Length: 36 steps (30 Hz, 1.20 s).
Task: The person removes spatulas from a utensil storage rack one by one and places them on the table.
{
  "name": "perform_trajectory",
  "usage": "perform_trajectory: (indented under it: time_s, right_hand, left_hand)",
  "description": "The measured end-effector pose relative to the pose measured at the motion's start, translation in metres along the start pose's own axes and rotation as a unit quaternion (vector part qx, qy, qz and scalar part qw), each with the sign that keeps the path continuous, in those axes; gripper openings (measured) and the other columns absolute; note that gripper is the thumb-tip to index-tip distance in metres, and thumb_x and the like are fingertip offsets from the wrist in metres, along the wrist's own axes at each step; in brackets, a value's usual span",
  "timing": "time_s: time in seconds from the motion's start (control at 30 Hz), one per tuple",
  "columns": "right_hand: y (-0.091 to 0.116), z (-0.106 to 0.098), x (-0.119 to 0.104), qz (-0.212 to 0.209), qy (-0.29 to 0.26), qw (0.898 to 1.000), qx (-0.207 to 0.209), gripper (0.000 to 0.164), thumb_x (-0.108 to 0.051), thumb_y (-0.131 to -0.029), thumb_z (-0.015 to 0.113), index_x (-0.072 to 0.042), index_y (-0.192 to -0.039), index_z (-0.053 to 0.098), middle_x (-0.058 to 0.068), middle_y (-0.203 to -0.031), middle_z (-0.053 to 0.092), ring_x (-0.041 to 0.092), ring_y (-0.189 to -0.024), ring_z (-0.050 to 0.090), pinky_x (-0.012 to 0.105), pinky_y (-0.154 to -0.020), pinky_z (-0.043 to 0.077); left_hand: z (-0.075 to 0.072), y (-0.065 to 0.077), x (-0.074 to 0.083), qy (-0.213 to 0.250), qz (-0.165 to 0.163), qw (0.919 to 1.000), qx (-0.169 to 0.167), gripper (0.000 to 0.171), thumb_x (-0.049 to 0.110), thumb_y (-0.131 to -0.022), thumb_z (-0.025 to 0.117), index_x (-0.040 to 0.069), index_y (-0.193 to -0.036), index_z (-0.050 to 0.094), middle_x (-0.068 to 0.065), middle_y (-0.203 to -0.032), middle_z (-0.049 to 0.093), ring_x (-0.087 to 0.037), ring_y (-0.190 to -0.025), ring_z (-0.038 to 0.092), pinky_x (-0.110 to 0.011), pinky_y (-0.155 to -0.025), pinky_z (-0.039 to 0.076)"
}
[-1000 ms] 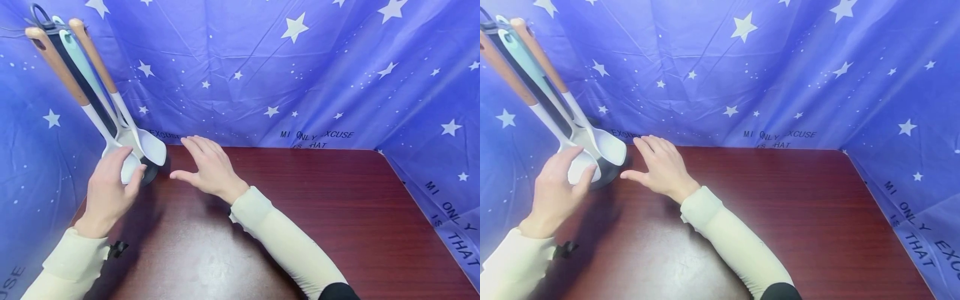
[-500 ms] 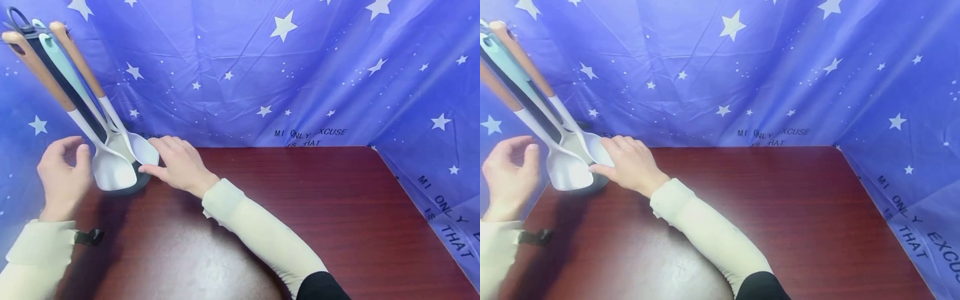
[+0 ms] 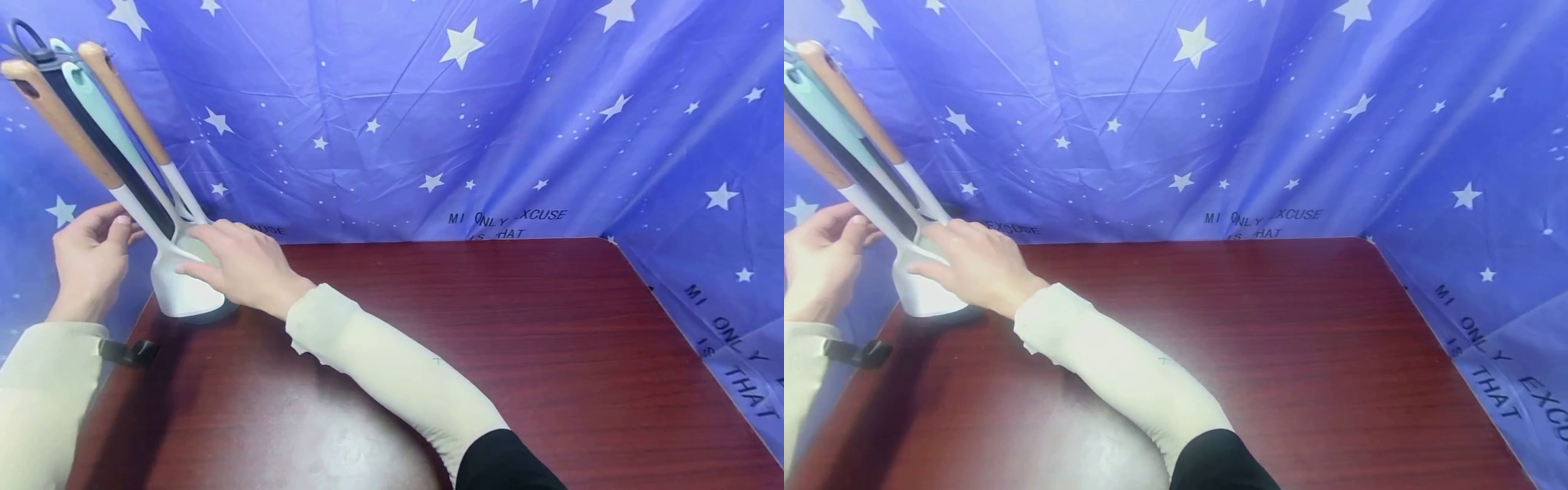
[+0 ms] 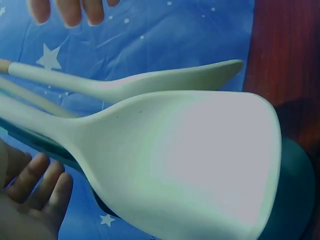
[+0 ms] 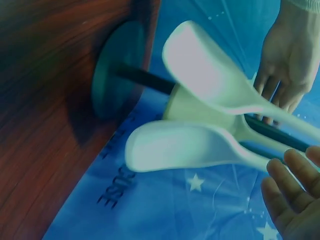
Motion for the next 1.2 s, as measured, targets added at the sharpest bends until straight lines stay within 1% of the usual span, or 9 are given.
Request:
perform_trajectory:
  time_s: [0.13, 0.27, 0.37, 0.47, 0.67, 0.8, 0.9, 1.07, 1.2]
  right_hand:
    - [-0.01, 0.005, -0.01, 0.021, -0.033, 0.999, 0.001, 0.046, -0.058, -0.09, 0.054, -0.032, -0.128, 0.057, -0.018, -0.113, 0.058, -0.003, -0.097, 0.055, 0.016, -0.073, 0.047]
    - [-0.017, 0.015, -0.016, 0.021, -0.021, 0.999, 0.024, 0.044, -0.056, -0.09, 0.055, -0.031, -0.126, 0.059, -0.021, -0.112, 0.06, -0.004, -0.1, 0.055, 0.012, -0.078, 0.045]
    - [-0.022, 0.02, -0.02, 0.026, -0.015, 0.999, 0.024, 0.042, -0.055, -0.091, 0.054, -0.032, -0.125, 0.058, -0.021, -0.108, 0.059, -0.005, -0.098, 0.054, 0.011, -0.078, 0.044]
    - [-0.027, 0.024, -0.025, 0.039, -0.023, 0.999, 0.009, 0.038, -0.054, -0.092, 0.053, -0.033, -0.123, 0.057, -0.021, -0.101, 0.056, -0.005, -0.089, 0.053, 0.013, -0.072, 0.044]
    - [-0.034, 0.028, -0.034, 0.085, -0.032, 0.996, -0.003, 0.041, -0.056, -0.093, 0.05, -0.039, -0.13, 0.051, -0.022, -0.101, 0.056, -0.005, -0.093, 0.054, 0.016, -0.069, 0.047]
    - [-0.038, 0.029, -0.036, 0.11, -0.044, 0.993, -0.008, 0.044, -0.055, -0.092, 0.052, -0.041, -0.133, 0.048, -0.024, -0.115, 0.055, -0.005, -0.106, 0.053, 0.019, -0.074, 0.049]
    - [-0.041, 0.031, -0.037, 0.121, -0.049, 0.991, -0.008, 0.042, -0.053, -0.092, 0.054, -0.04, -0.131, 0.049, -0.023, -0.112, 0.055, -0.004, -0.103, 0.055, 0.02, -0.071, 0.049]
    - [-0.043, 0.036, -0.034, 0.13, -0.065, 0.989, -0.003, 0.044, -0.053, -0.092, 0.054, -0.041, -0.134, 0.047, -0.024, -0.116, 0.054, -0.004, -0.104, 0.054, 0.019, -0.074, 0.048]
    - [-0.043, 0.041, -0.031, 0.123, -0.067, 0.99, 0.004, 0.044, -0.052, -0.093, 0.053, -0.04, -0.135, 0.047, -0.023, -0.12, 0.053, -0.004, -0.107, 0.052, 0.018, -0.077, 0.048]
  left_hand:
    - [0.002, -0.006, 0.001, 0.04, 0.001, 0.999, -0.021, 0.024, -0.002, -0.089, 0.061, 0.001, -0.111, 0.069, 0.002, -0.085, 0.071, -0.008, -0.077, 0.066, -0.012, -0.07, 0.053]
    - [0.004, -0.008, -0.001, -0.059, 0.002, 0.9982, -0.015, 0.021, 0.003, -0.088, 0.065, 0.01, -0.106, 0.072, 0.013, -0.079, 0.069, -0.002, -0.074, 0.062, -0.009, -0.067, 0.05]
    - [0.004, -0.01, -0.003, -0.165, 0.002, 0.986, -0.023, 0.021, 0.009, -0.09, 0.062, 0.014, -0.109, 0.07, 0.024, -0.077, 0.065, 0.004, -0.073, 0.06, -0.007, -0.067, 0.047]
    - [0.002, -0.011, -0.007, -0.23, 0.01, 0.9725, -0.035, 0.021, 0.013, -0.092, 0.06, 0.01, -0.111, 0.068, 0.031, -0.075, 0.061, 0.007, -0.073, 0.058, -0.007, -0.064, 0.046]
    - [0.001, -0.013, -0.014, -0.269, 0.039, 0.9606, -0.058, 0.023, 0.016, -0.09, 0.062, 0.004, -0.11, 0.067, 0.036, -0.072, 0.058, 0.011, -0.072, 0.057, -0.006, -0.059, 0.043]
    - [0.001, -0.012, -0.017, -0.269, 0.046, 0.9588, -0.081, 0.014, 0.014, -0.09, 0.059, 0.017, -0.101, 0.067, 0.033, -0.072, 0.059, 0.008, -0.068, 0.056, -0.008, -0.056, 0.044]
    - [0.001, -0.012, -0.017, -0.294, 0.054, 0.9502, -0.089, 0.011, 0.016, -0.092, 0.057, 0.023, -0.098, 0.064, 0.036, -0.07, 0.056, 0.008, -0.066, 0.053, -0.009, -0.054, 0.042]
    - [0.002, -0.012, -0.017, -0.341, 0.078, 0.9333, -0.083, 0.021, 0.02, -0.093, 0.055, 0.005, -0.103, 0.065, 0.042, -0.065, 0.049, 0.011, -0.063, 0.05, -0.009, -0.053, 0.039]
    - [0.004, -0.012, -0.018, -0.344, 0.092, 0.9316, -0.071, 0.026, 0.017, -0.092, 0.055, -0.004, -0.105, 0.065, 0.043, -0.064, 0.046, 0.015, -0.062, 0.049, -0.007, -0.053, 0.038]
Point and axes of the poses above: each hand's wrist, its own y-axis away from the middle knuckle, its own z-axis out of the palm, x = y × z, the point moved 1 cm from there along -y, towards the middle knuckle
